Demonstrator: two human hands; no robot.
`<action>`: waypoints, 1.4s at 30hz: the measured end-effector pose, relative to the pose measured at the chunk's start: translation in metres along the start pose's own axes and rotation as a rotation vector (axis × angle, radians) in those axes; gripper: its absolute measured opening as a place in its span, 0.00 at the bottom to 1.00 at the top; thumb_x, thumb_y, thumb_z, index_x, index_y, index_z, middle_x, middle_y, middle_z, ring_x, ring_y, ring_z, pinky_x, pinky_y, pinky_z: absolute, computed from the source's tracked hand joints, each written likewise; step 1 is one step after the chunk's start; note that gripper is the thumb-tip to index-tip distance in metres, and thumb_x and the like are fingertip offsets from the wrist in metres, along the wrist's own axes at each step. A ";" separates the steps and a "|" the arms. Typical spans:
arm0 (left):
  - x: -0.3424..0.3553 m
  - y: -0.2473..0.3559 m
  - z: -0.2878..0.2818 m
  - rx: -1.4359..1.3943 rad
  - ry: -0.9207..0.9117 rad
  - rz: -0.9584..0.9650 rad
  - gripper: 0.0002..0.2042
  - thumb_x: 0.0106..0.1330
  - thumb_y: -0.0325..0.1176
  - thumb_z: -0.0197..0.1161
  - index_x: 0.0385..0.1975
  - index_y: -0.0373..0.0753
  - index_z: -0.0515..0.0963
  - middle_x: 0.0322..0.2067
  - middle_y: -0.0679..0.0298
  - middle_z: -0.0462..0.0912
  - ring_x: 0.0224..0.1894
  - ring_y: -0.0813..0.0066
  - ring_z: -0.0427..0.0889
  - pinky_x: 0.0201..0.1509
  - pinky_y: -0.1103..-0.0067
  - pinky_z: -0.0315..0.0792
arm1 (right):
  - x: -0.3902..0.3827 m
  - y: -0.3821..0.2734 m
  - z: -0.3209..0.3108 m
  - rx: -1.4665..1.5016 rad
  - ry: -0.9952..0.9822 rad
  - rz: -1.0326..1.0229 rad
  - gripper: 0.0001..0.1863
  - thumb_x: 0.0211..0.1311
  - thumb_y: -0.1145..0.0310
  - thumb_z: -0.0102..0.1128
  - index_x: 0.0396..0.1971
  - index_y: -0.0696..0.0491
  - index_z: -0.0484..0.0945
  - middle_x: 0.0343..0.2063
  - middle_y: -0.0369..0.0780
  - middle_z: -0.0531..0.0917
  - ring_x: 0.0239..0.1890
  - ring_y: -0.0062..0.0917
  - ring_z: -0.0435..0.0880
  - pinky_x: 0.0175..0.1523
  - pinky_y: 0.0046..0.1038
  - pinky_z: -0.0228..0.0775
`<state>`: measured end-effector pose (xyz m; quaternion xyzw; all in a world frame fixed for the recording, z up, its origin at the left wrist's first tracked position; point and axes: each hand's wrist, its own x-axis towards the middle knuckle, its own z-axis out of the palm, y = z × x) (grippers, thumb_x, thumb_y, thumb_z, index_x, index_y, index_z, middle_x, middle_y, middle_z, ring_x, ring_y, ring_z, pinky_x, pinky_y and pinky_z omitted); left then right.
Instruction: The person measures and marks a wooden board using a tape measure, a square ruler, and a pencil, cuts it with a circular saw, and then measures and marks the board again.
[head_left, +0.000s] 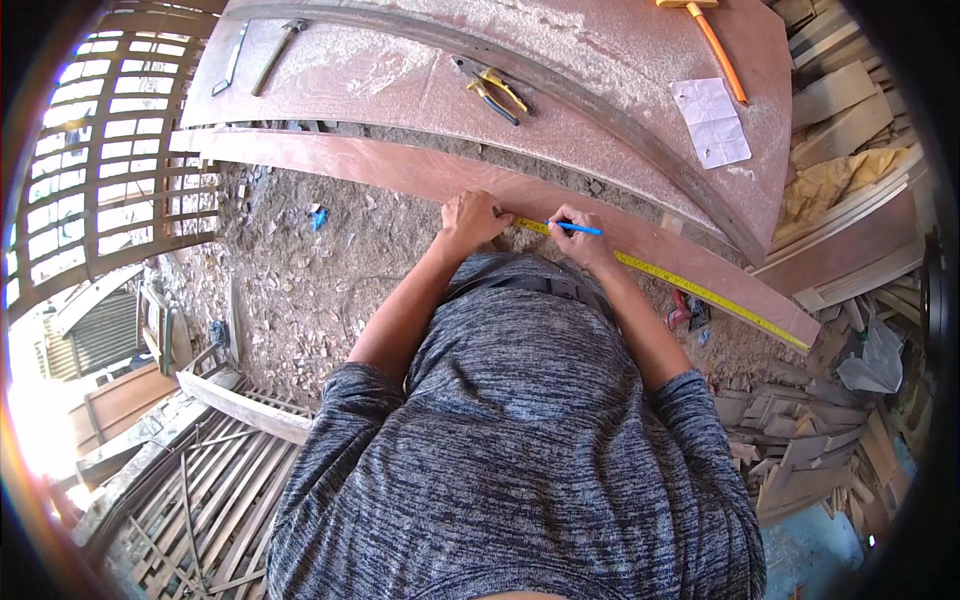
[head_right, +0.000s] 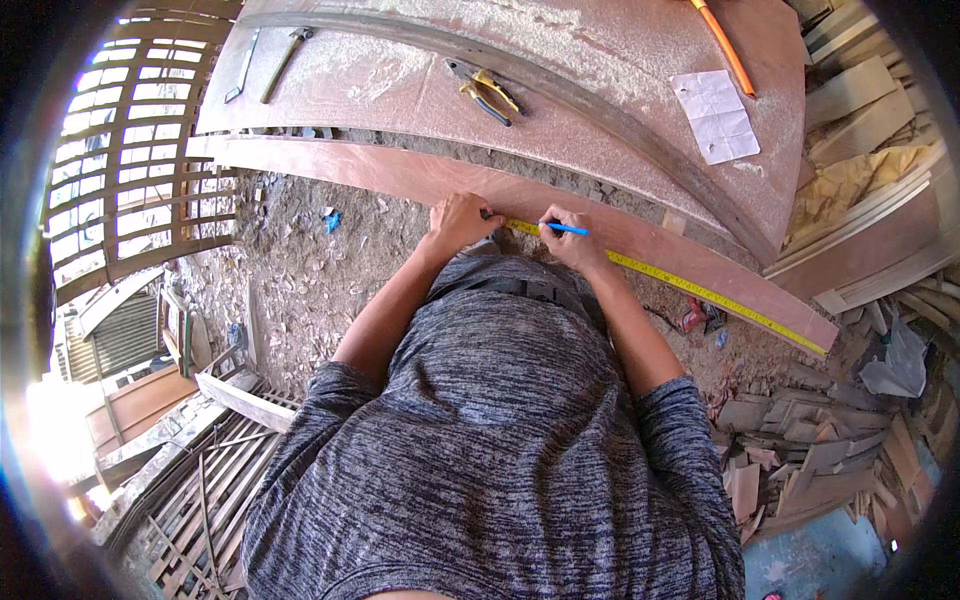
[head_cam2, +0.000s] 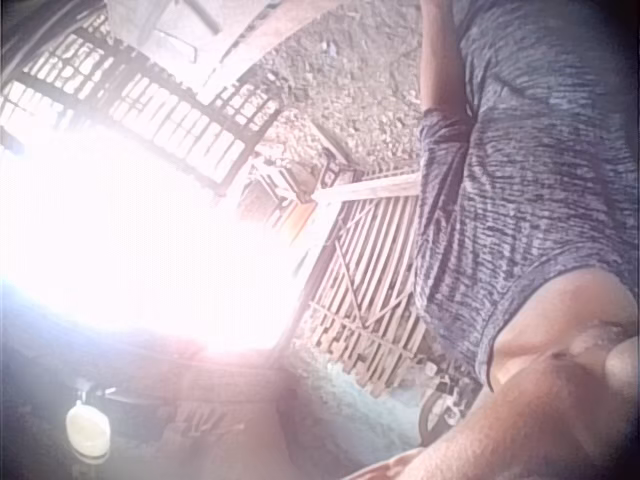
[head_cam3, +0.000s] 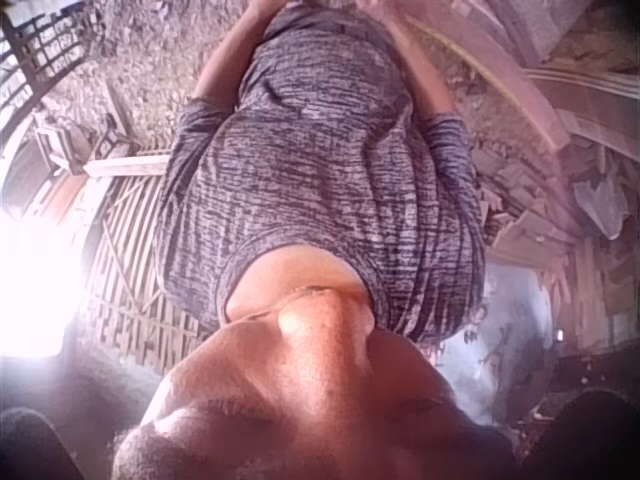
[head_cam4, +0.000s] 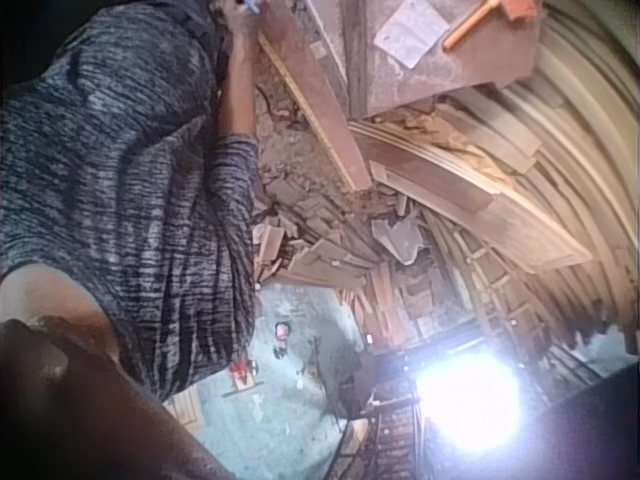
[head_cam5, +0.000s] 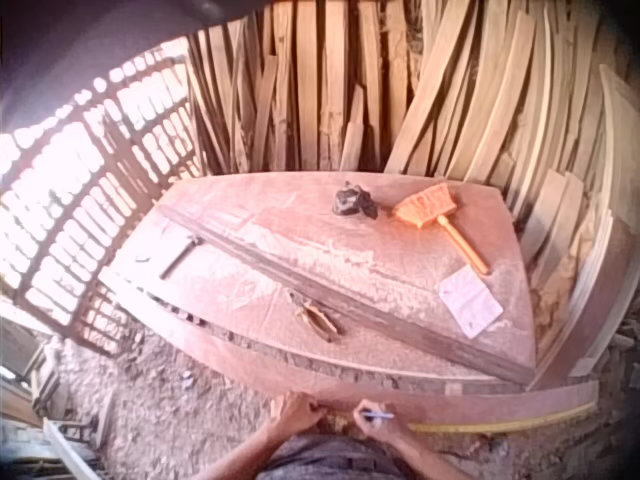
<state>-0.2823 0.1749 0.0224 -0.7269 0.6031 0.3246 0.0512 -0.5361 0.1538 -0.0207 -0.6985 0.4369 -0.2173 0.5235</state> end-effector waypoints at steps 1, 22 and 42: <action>0.000 0.001 0.000 -0.001 -0.005 0.003 0.20 0.60 0.58 0.73 0.38 0.48 0.92 0.42 0.52 0.91 0.48 0.50 0.89 0.53 0.59 0.82 | 0.000 0.001 0.000 -0.001 0.002 0.000 0.08 0.66 0.67 0.65 0.34 0.56 0.81 0.26 0.45 0.85 0.28 0.32 0.87 0.36 0.36 0.78; 0.001 -0.001 -0.004 -0.043 0.029 0.110 0.20 0.61 0.57 0.72 0.36 0.45 0.91 0.34 0.53 0.90 0.43 0.51 0.90 0.48 0.57 0.81 | -0.135 0.050 -0.119 0.144 1.149 0.198 0.20 0.81 0.60 0.56 0.62 0.57 0.76 0.39 0.42 0.86 0.38 0.20 0.84 0.43 0.23 0.81; 0.020 -0.016 -0.041 -0.123 -0.242 0.136 0.20 0.66 0.51 0.71 0.36 0.37 0.90 0.25 0.59 0.88 0.30 0.70 0.87 0.38 0.71 0.77 | -0.190 0.113 -0.164 0.643 1.811 0.129 0.21 0.64 0.78 0.72 0.51 0.55 0.71 0.39 0.40 0.81 0.39 0.24 0.83 0.43 0.26 0.81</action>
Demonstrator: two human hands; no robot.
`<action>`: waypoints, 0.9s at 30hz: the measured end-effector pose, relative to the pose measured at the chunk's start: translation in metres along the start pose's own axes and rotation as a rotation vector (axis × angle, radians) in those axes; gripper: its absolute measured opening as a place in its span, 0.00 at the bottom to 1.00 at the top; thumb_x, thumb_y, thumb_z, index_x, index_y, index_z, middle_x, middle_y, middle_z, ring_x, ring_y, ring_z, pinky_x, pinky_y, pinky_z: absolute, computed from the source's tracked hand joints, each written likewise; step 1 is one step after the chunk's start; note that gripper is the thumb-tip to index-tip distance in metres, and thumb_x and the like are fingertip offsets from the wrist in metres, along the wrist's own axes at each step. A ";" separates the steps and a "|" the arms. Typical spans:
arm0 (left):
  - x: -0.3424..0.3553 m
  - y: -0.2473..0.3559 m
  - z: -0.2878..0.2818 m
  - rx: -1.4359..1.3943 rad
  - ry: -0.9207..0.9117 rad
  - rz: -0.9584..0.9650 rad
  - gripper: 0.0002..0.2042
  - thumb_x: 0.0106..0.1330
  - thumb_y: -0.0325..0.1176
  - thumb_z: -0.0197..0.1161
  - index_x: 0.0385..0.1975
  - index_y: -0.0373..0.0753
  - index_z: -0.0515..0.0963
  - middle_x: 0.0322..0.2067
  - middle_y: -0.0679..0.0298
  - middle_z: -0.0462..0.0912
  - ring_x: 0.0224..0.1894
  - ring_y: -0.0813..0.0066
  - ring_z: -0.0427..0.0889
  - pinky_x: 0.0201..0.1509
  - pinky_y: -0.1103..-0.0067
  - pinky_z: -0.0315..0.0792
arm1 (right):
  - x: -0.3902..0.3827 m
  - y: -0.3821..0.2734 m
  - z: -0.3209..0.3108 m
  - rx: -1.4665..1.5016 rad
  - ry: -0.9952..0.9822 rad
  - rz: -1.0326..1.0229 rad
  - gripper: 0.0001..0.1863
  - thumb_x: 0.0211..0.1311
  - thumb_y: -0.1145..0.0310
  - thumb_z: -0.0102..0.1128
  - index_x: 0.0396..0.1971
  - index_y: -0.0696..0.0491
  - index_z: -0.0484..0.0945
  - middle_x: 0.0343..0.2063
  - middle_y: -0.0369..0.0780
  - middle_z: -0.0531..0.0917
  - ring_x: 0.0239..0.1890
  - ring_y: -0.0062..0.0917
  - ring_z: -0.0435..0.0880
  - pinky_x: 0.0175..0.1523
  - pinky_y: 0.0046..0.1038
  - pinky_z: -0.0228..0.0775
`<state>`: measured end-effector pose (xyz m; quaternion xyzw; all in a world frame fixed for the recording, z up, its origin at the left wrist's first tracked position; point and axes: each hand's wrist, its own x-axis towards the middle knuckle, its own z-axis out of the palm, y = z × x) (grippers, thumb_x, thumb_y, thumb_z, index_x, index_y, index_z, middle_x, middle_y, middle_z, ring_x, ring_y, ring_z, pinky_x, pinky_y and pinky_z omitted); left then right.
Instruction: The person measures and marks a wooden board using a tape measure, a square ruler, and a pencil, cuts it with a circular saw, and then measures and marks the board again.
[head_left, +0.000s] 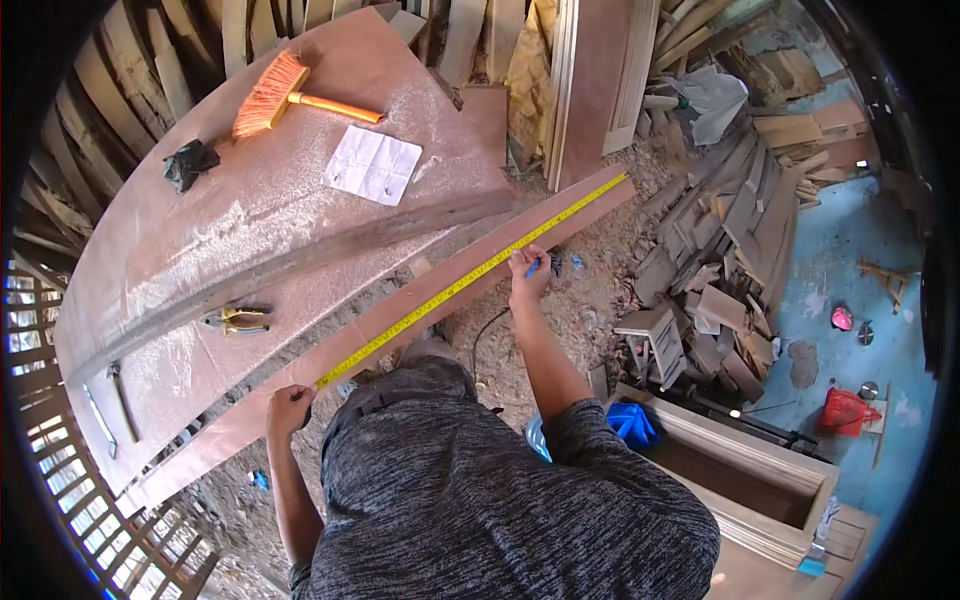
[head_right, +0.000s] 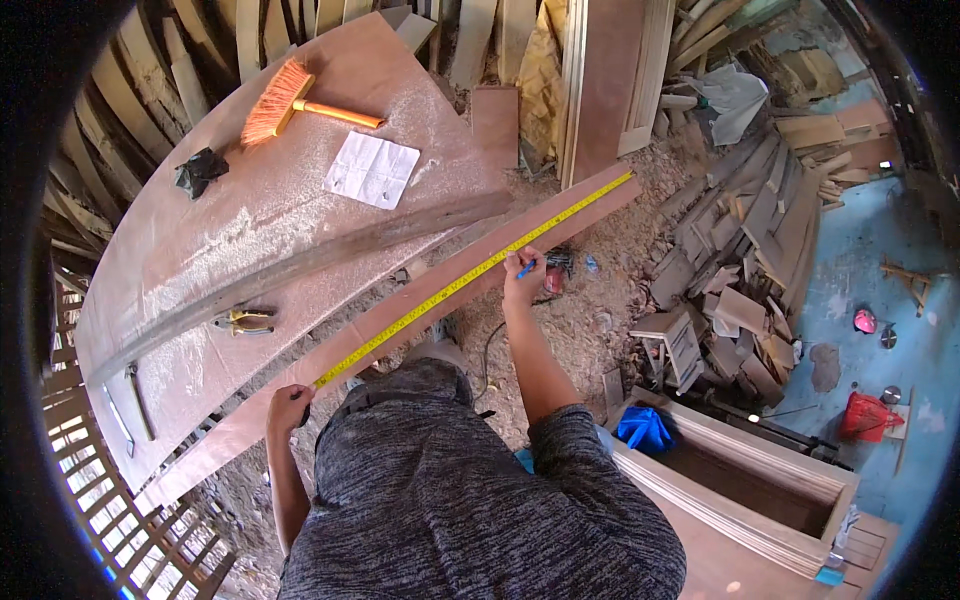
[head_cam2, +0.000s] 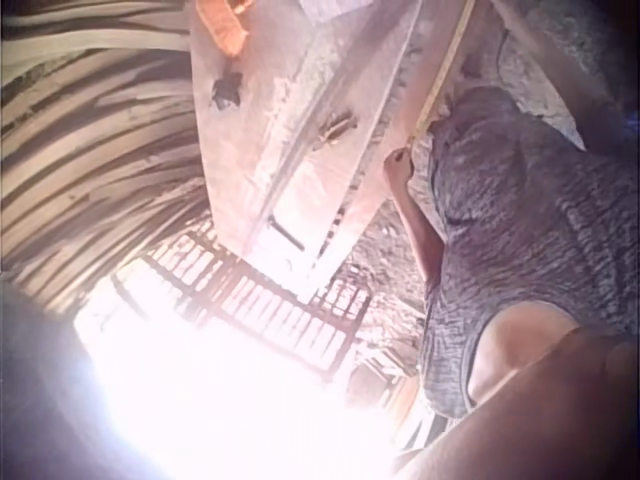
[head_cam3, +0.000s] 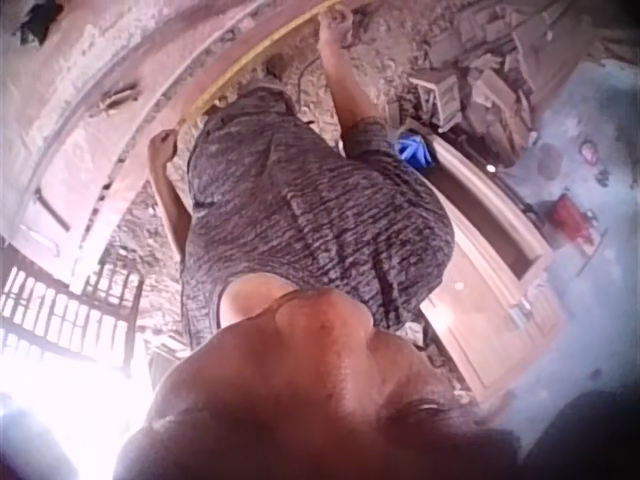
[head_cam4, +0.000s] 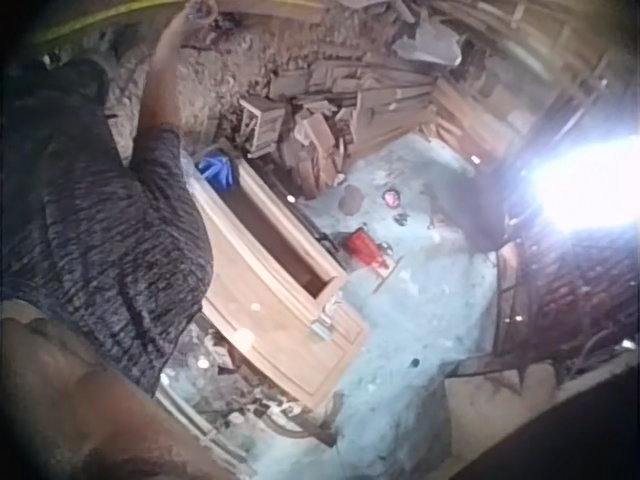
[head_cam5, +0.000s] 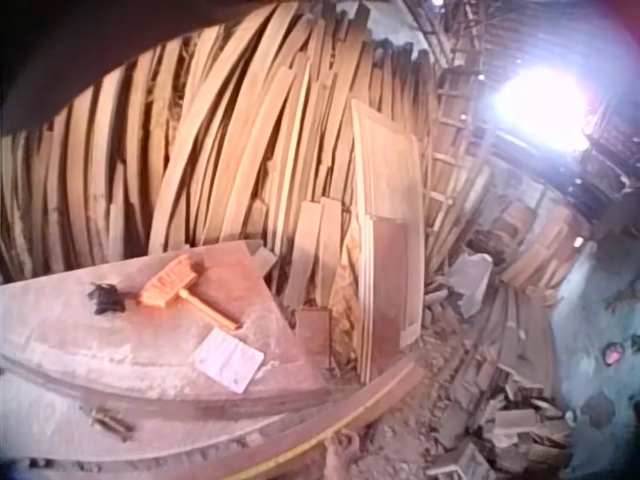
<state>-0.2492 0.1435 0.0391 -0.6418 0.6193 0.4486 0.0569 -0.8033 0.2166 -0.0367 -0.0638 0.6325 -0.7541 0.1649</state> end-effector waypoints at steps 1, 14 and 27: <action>0.002 0.003 0.000 -0.016 -0.016 -0.007 0.20 0.66 0.51 0.72 0.36 0.37 0.90 0.25 0.59 0.88 0.30 0.70 0.87 0.38 0.71 0.77 | 0.008 0.004 -0.005 0.000 0.006 -0.003 0.21 0.64 0.78 0.72 0.51 0.55 0.71 0.39 0.40 0.81 0.39 0.24 0.83 0.43 0.26 0.81; 0.015 0.003 0.014 0.013 0.027 -0.012 0.21 0.65 0.53 0.71 0.38 0.38 0.90 0.29 0.57 0.90 0.34 0.66 0.89 0.42 0.68 0.78 | 0.046 0.013 0.005 -0.060 -0.033 -0.043 0.18 0.61 0.84 0.70 0.47 0.55 0.74 0.39 0.37 0.80 0.41 0.23 0.82 0.45 0.24 0.82; 0.011 -0.019 0.010 0.027 0.138 0.109 0.18 0.66 0.51 0.71 0.36 0.40 0.91 0.28 0.53 0.90 0.30 0.70 0.90 0.36 0.68 0.81 | 0.026 0.036 -0.017 0.120 -0.181 0.116 0.16 0.59 0.81 0.65 0.44 0.48 0.75 0.40 0.36 0.79 0.39 0.24 0.81 0.42 0.28 0.79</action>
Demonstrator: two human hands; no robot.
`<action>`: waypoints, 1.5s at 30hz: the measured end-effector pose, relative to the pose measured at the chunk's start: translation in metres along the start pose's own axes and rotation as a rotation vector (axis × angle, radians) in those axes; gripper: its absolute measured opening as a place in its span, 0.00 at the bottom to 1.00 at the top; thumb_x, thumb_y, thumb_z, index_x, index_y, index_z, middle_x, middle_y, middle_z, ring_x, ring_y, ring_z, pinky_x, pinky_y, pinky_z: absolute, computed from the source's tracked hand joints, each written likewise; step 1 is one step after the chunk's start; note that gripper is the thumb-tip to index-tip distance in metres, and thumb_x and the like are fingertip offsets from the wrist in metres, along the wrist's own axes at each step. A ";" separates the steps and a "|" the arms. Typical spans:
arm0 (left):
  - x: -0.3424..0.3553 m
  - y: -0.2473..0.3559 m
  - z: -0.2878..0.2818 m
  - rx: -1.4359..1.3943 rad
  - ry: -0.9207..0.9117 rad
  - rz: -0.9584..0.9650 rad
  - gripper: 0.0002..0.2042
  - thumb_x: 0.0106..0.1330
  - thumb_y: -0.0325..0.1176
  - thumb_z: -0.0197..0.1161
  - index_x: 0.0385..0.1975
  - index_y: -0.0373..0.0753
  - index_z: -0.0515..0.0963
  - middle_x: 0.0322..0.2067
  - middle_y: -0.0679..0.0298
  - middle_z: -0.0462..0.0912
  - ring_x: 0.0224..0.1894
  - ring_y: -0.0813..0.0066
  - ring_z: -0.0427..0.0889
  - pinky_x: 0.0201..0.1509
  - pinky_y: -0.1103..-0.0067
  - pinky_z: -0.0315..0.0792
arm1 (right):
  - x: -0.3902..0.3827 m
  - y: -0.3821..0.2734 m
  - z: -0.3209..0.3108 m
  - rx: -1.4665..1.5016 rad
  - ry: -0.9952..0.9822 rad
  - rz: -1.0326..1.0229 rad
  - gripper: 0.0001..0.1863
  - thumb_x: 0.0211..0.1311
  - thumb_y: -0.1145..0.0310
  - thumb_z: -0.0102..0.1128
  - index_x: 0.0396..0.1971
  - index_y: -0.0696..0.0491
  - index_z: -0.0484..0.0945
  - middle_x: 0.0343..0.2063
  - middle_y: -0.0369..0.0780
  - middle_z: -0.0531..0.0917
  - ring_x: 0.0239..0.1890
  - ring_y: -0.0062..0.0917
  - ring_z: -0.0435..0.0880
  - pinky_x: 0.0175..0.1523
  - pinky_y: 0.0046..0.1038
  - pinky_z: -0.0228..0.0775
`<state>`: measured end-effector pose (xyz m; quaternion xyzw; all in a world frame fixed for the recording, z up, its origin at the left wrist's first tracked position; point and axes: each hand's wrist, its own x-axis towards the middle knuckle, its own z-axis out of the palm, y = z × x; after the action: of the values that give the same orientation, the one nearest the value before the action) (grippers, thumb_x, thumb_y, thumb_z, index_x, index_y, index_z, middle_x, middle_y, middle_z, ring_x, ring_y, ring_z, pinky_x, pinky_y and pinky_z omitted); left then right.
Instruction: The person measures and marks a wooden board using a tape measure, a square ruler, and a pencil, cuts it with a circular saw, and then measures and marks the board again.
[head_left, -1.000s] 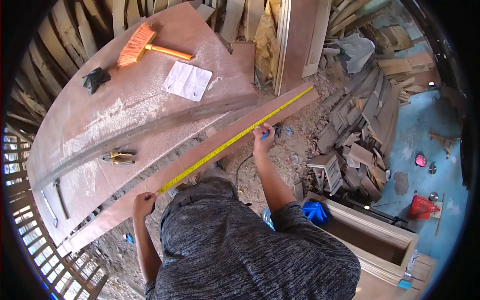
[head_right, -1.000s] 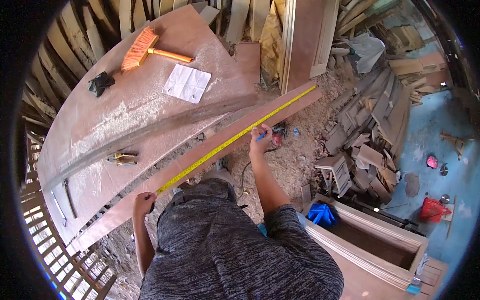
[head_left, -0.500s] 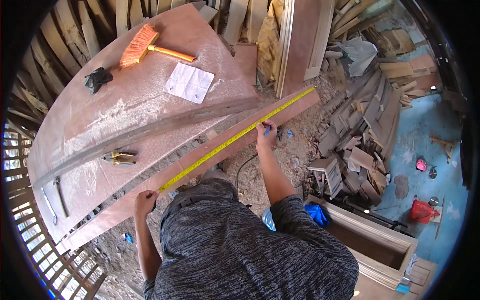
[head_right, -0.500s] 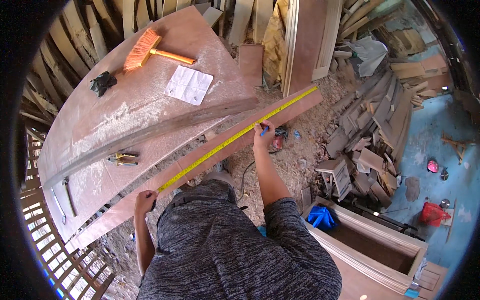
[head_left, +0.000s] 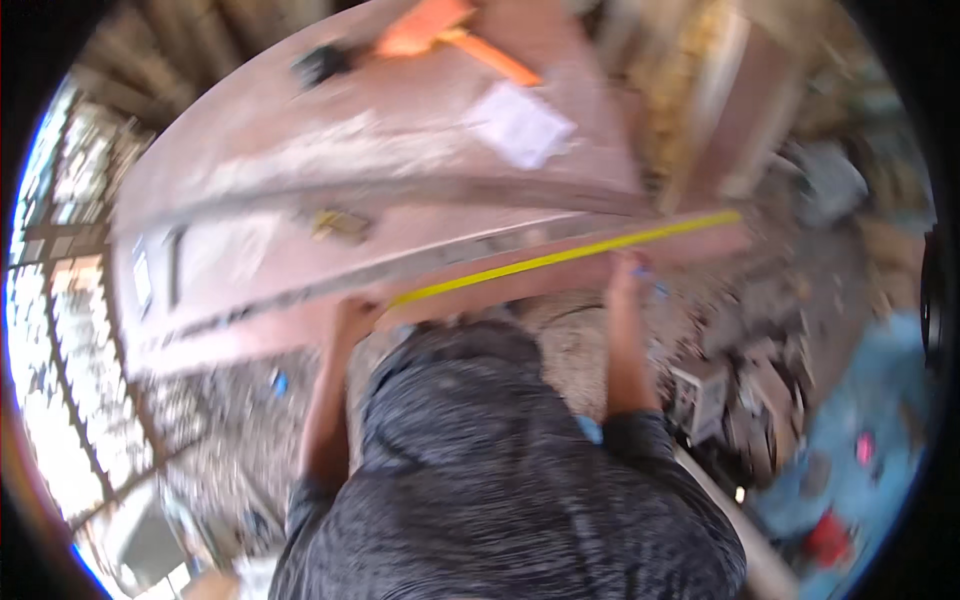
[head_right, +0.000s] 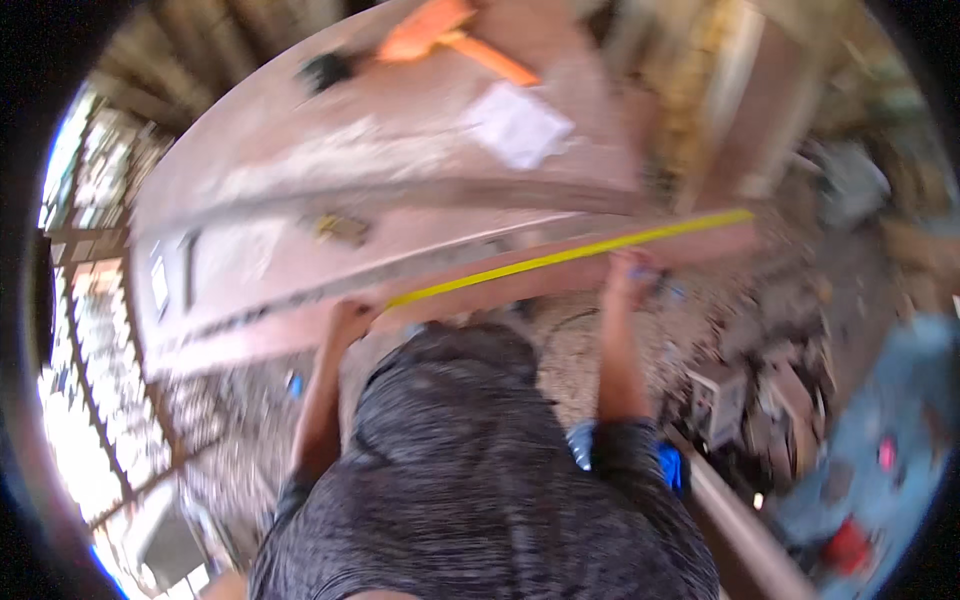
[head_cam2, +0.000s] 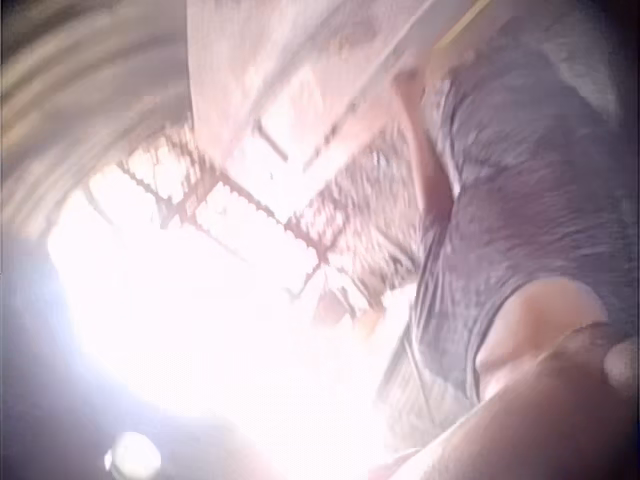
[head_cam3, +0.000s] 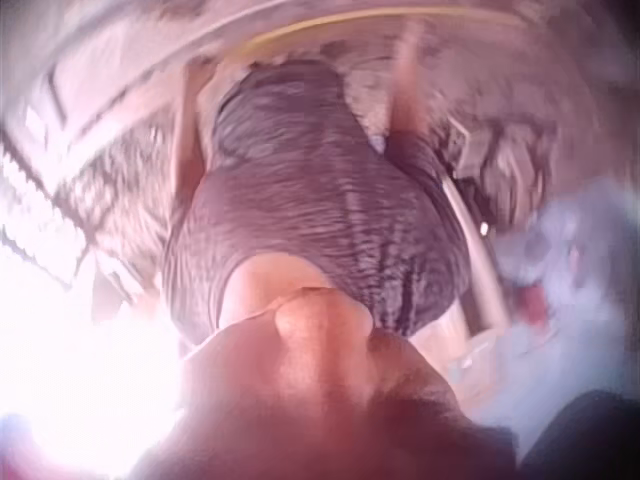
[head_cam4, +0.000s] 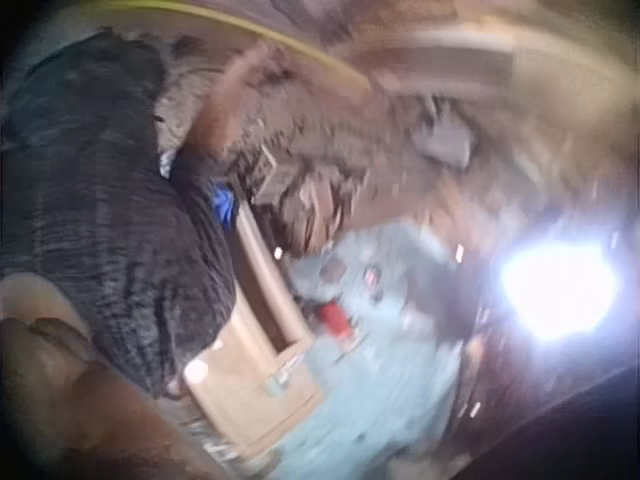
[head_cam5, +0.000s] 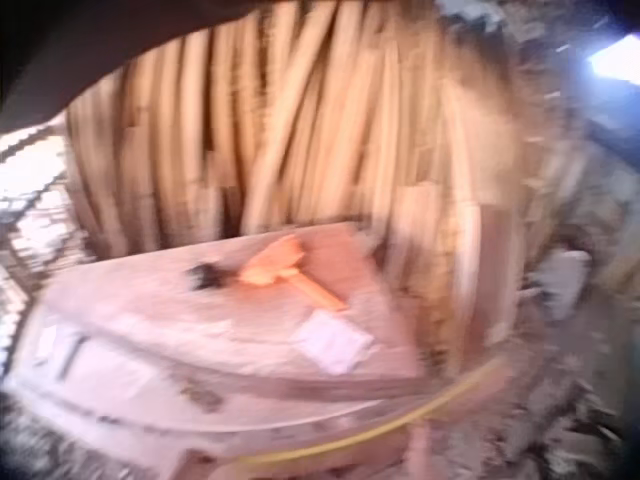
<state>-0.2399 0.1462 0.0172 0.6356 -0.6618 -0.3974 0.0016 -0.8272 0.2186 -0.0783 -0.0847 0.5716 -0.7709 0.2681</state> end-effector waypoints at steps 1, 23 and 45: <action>0.009 -0.002 0.012 0.089 0.088 0.056 0.21 0.66 0.56 0.67 0.33 0.42 0.91 0.27 0.52 0.89 0.28 0.66 0.89 0.34 0.66 0.80 | 0.003 -0.010 -0.015 -0.076 -0.037 -0.068 0.12 0.65 0.79 0.60 0.46 0.50 0.75 0.40 0.37 0.80 0.41 0.26 0.83 0.43 0.29 0.80; 0.024 0.044 0.016 0.140 0.220 -0.206 0.17 0.65 0.56 0.68 0.42 0.52 0.92 0.40 0.52 0.91 0.45 0.48 0.90 0.50 0.56 0.83 | -0.131 -0.017 0.179 -0.505 -0.972 -0.068 0.17 0.79 0.60 0.59 0.56 0.56 0.79 0.35 0.35 0.83 0.36 0.19 0.82 0.40 0.24 0.76; 0.035 0.047 0.012 0.183 0.146 -0.251 0.21 0.63 0.58 0.70 0.40 0.46 0.91 0.43 0.51 0.91 0.49 0.47 0.89 0.53 0.57 0.82 | -0.202 0.064 0.240 -0.820 -1.387 -0.102 0.08 0.65 0.66 0.68 0.34 0.55 0.83 0.25 0.39 0.87 0.27 0.24 0.85 0.36 0.31 0.77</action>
<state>-0.2920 0.1174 0.0166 0.7379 -0.6089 -0.2853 -0.0578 -0.5321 0.1077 -0.0221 -0.6614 0.5077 -0.2831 0.4739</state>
